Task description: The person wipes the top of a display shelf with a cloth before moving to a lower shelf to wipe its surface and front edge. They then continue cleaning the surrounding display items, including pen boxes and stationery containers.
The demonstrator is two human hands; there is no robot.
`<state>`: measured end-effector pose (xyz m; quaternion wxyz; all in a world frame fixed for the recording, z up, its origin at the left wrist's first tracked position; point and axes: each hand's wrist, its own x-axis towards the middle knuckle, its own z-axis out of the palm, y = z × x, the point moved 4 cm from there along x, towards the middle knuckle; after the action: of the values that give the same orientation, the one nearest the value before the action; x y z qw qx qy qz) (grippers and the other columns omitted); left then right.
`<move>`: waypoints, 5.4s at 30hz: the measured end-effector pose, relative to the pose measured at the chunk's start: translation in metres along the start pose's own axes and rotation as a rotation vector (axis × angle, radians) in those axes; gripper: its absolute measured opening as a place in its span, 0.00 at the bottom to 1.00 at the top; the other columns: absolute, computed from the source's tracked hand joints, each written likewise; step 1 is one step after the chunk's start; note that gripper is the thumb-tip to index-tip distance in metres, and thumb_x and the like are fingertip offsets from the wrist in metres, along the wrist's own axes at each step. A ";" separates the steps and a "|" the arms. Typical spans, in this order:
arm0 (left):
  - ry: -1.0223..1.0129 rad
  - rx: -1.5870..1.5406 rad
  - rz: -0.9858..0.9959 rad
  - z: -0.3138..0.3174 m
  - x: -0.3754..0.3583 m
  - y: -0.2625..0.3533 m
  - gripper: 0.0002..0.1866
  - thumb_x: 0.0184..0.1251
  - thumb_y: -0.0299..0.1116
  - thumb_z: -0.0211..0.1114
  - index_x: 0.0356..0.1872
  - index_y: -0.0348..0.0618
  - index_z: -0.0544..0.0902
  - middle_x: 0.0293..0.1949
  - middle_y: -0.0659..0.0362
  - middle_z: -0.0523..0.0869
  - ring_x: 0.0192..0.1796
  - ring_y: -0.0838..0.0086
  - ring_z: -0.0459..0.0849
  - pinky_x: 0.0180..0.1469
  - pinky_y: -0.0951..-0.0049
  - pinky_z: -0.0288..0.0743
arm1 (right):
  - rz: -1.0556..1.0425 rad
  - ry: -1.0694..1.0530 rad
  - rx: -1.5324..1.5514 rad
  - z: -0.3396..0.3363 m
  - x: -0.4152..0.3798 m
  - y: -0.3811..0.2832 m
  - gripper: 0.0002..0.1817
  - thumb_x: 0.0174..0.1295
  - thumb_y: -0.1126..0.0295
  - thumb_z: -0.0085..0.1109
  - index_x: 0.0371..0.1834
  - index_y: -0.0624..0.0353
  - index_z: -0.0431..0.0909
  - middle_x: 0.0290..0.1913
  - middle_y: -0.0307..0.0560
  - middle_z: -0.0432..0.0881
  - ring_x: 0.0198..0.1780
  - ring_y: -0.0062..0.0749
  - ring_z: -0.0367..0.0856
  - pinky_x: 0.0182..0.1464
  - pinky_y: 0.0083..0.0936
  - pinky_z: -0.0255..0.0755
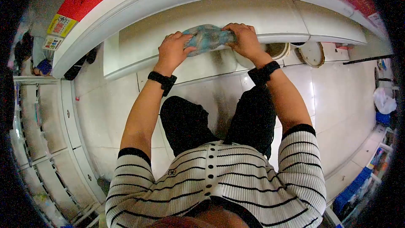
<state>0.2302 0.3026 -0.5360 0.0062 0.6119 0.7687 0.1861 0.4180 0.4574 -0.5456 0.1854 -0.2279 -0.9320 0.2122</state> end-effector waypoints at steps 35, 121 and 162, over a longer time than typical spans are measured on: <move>0.038 -0.060 -0.019 0.012 -0.007 -0.013 0.27 0.54 0.49 0.76 0.53 0.50 0.85 0.46 0.56 0.84 0.52 0.58 0.81 0.53 0.62 0.76 | 0.169 0.093 -0.221 0.021 -0.001 -0.020 0.16 0.53 0.72 0.63 0.47 0.49 0.81 0.46 0.43 0.83 0.53 0.42 0.79 0.55 0.42 0.69; 0.164 -0.033 -0.040 0.018 -0.009 0.014 0.21 0.53 0.39 0.75 0.50 0.50 0.85 0.46 0.58 0.83 0.51 0.57 0.80 0.54 0.58 0.75 | 0.110 0.139 -0.055 0.016 -0.014 -0.001 0.21 0.51 0.73 0.69 0.51 0.50 0.82 0.50 0.42 0.82 0.54 0.45 0.79 0.59 0.42 0.69; 0.682 0.269 0.203 -0.164 -0.106 -0.057 0.26 0.52 0.24 0.72 0.56 0.56 0.83 0.48 0.61 0.82 0.52 0.65 0.79 0.60 0.60 0.68 | -0.645 0.403 -0.092 -0.029 0.018 -0.196 0.26 0.54 0.75 0.64 0.58 0.41 0.80 0.53 0.45 0.82 0.54 0.42 0.80 0.56 0.40 0.69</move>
<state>0.1647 0.1472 -0.4234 -0.3488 0.5834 0.6796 0.2760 0.3483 0.3173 -0.4232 0.4117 0.0319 -0.9093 0.0518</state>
